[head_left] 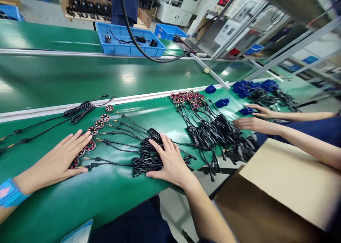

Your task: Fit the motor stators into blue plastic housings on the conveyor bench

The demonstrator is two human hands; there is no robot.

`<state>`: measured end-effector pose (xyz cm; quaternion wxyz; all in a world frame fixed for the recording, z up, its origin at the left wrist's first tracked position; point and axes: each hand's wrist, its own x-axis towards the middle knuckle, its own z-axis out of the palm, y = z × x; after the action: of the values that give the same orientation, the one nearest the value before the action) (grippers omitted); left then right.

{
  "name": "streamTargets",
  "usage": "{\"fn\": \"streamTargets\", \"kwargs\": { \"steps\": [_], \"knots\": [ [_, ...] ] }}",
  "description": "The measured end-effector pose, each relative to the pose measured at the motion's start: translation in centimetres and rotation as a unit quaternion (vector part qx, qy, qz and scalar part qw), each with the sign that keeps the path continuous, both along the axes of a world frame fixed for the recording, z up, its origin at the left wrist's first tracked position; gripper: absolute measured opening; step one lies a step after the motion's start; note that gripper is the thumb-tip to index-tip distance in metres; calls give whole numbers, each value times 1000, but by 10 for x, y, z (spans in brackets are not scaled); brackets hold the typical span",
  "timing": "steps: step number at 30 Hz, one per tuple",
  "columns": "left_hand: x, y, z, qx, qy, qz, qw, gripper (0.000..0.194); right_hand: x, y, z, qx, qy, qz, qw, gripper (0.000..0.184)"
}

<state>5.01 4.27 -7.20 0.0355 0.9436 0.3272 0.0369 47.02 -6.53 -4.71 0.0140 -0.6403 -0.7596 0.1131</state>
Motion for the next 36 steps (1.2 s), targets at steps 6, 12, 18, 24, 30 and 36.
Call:
{"fn": "streamTargets", "kwargs": {
  "steps": [6,12,18,24,30,36],
  "knots": [
    [40,63,14,-44,51,-38,997,99,-2,-29,-11,71,-24,-86,994,93],
    [138,140,22,-36,78,-68,994,105,21,-34,-14,86,-86,-168,978,61],
    [213,175,29,-9,16,-15,1000,125,46,-51,-10,137,-136,-272,943,70],
    [220,178,21,-44,-9,-44,998,104,19,-52,-3,126,10,-183,975,106],
    [255,175,-3,-14,-26,-117,993,77,-2,-4,-23,172,-63,-228,956,75],
    [307,176,-17,13,-28,-124,992,76,32,-12,-29,172,-117,-288,935,54]
  ]
}}
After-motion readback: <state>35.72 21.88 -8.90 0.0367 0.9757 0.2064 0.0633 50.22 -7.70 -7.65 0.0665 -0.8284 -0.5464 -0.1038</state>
